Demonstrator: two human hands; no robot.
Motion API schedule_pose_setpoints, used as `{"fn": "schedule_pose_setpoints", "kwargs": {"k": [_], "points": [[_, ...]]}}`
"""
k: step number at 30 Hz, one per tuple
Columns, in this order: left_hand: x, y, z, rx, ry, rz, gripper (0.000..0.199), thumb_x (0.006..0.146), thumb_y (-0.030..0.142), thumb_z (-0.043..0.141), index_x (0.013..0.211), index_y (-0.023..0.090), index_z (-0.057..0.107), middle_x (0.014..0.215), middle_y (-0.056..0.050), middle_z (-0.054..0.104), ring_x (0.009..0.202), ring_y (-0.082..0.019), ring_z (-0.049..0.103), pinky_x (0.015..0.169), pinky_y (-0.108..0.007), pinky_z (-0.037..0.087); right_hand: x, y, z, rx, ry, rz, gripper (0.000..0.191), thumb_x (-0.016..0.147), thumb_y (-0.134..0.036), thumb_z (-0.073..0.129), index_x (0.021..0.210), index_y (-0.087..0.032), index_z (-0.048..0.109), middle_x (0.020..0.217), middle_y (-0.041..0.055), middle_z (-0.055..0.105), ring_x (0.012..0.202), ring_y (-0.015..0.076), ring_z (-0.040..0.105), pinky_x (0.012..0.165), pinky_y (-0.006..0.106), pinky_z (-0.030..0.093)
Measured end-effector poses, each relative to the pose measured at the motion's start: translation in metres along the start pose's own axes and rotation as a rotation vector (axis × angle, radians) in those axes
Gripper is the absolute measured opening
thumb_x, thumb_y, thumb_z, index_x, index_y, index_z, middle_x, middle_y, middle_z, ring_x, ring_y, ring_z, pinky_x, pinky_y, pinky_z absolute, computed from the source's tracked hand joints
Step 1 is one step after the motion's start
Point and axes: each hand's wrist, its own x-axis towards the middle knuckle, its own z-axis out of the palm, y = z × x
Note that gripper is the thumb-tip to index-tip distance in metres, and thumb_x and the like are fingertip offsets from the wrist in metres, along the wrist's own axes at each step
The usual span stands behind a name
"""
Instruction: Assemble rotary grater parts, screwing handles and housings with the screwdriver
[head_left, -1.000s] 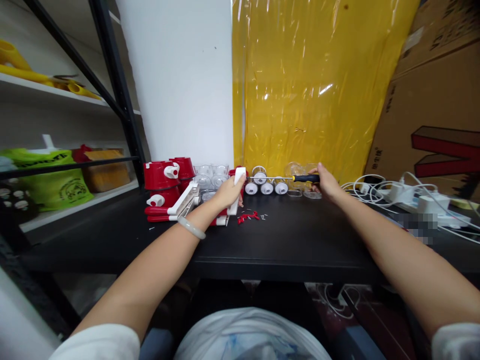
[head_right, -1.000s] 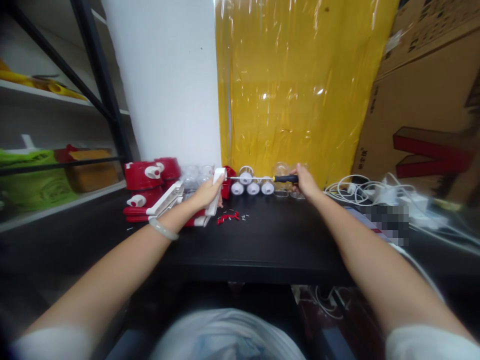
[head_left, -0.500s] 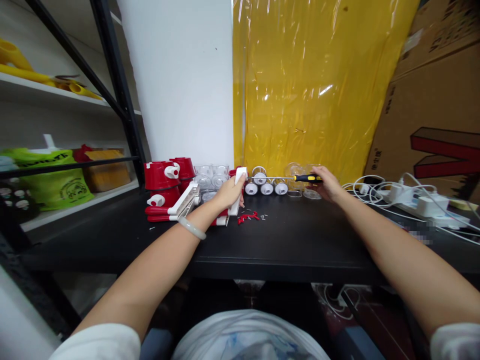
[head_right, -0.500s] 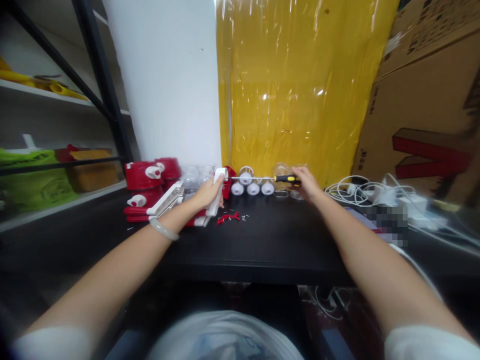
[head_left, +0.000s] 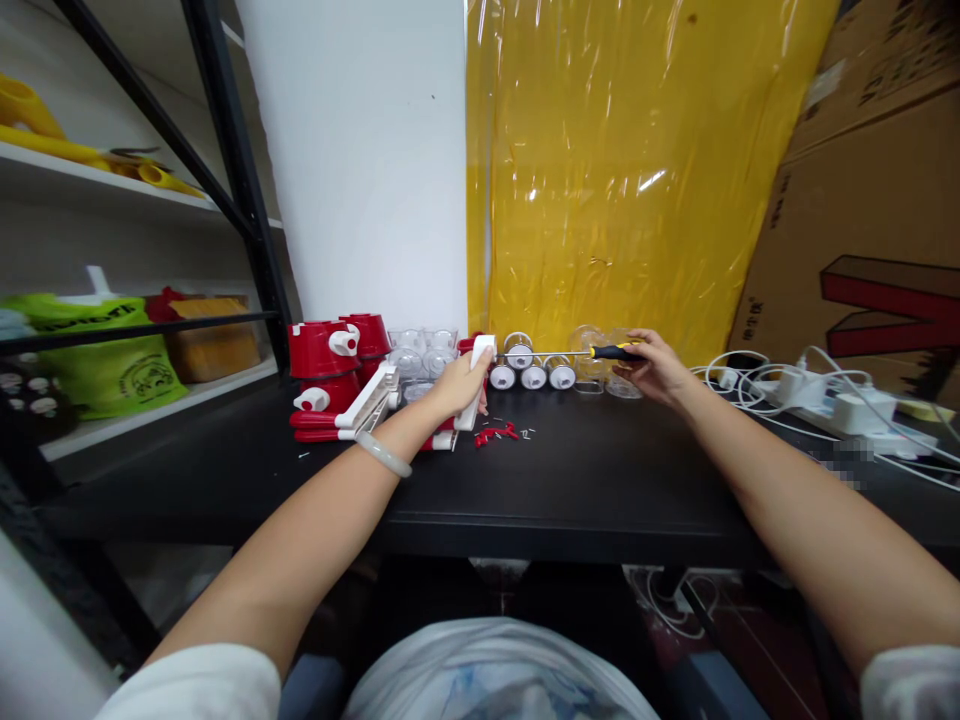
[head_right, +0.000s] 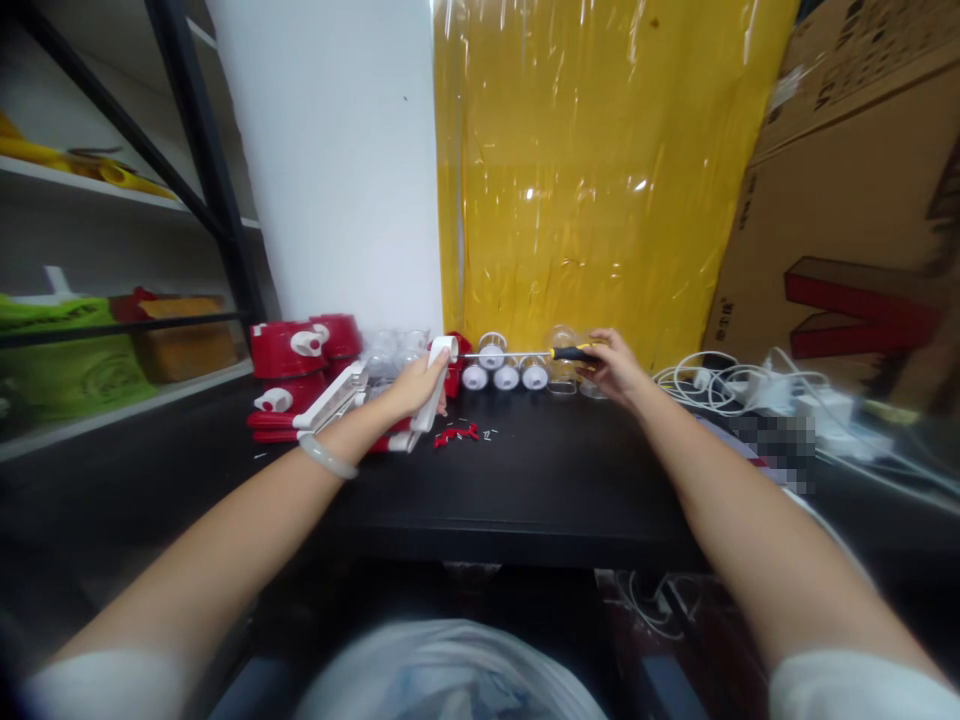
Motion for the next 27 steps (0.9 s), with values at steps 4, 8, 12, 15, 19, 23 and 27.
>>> {"fn": "schedule_pose_setpoints", "kwargs": {"k": [4, 8, 12, 15, 19, 23, 27], "points": [[0.0, 0.001, 0.0, -0.004, -0.006, 0.011, 0.062, 0.088, 0.073, 0.032, 0.103, 0.017, 0.054, 0.05, -0.001, 0.058, 0.046, -0.022, 0.063, 0.046, -0.03, 0.048, -0.001, 0.001, -0.002, 0.042, -0.037, -0.011, 0.047, 0.051, -0.024, 0.078, 0.088, -0.026, 0.048, 0.073, -0.0065, 0.058, 0.064, 0.0121, 0.059, 0.063, 0.029, 0.053], [0.001, 0.0, -0.001, -0.013, 0.02, -0.018, 0.059, 0.089, 0.071, 0.031, 0.106, 0.018, 0.051, 0.05, -0.001, 0.058, 0.048, -0.023, 0.064, 0.049, -0.031, 0.05, 0.006, 0.007, -0.003, -0.078, 0.01, 0.014, 0.043, 0.069, -0.061, 0.067, 0.081, -0.024, 0.047, 0.063, -0.0029, 0.056, 0.051, 0.0137, 0.056, 0.048, 0.028, 0.049], [0.001, 0.0, -0.001, -0.005, 0.025, -0.02, 0.06, 0.088, 0.073, 0.031, 0.106, 0.019, 0.051, 0.051, -0.001, 0.059, 0.048, -0.023, 0.064, 0.05, -0.03, 0.05, 0.009, 0.011, -0.005, -0.306, 0.026, 0.018, 0.052, 0.076, -0.076, 0.05, 0.082, -0.024, 0.048, 0.043, -0.0064, 0.041, 0.032, 0.0119, 0.04, 0.036, 0.027, 0.04], [0.001, 0.001, -0.001, -0.007, 0.021, -0.026, 0.062, 0.087, 0.075, 0.032, 0.107, 0.019, 0.051, 0.051, -0.001, 0.059, 0.048, -0.023, 0.064, 0.05, -0.03, 0.05, 0.006, 0.008, -0.004, -0.324, 0.027, -0.031, 0.042, 0.071, -0.06, 0.067, 0.083, -0.025, 0.047, 0.043, -0.0098, 0.04, 0.033, 0.0089, 0.036, 0.04, 0.027, 0.045], [0.001, 0.001, -0.001, -0.013, 0.014, -0.028, 0.064, 0.086, 0.076, 0.032, 0.106, 0.019, 0.052, 0.052, -0.001, 0.059, 0.048, -0.022, 0.064, 0.049, -0.03, 0.049, 0.001, 0.003, 0.0, -0.111, 0.036, 0.0, 0.041, 0.059, -0.036, 0.075, 0.087, -0.027, 0.046, 0.064, -0.0081, 0.054, 0.047, 0.0093, 0.05, 0.05, 0.027, 0.05], [0.0, 0.0, 0.0, -0.002, -0.001, -0.006, 0.062, 0.087, 0.074, 0.032, 0.102, 0.018, 0.055, 0.05, -0.001, 0.058, 0.046, -0.022, 0.062, 0.048, -0.029, 0.048, -0.001, 0.0, 0.0, 0.011, -0.007, -0.001, 0.043, 0.051, -0.023, 0.073, 0.087, -0.027, 0.049, 0.074, -0.0069, 0.057, 0.059, 0.0108, 0.056, 0.059, 0.028, 0.052], [0.0, 0.001, -0.001, -0.01, 0.006, -0.018, 0.06, 0.088, 0.072, 0.033, 0.104, 0.018, 0.055, 0.051, -0.002, 0.058, 0.047, -0.022, 0.063, 0.049, -0.03, 0.048, 0.003, 0.003, -0.002, -0.055, 0.023, 0.007, 0.034, 0.064, -0.046, 0.07, 0.082, -0.025, 0.049, 0.066, -0.0045, 0.056, 0.054, 0.0125, 0.055, 0.054, 0.03, 0.051]]}}
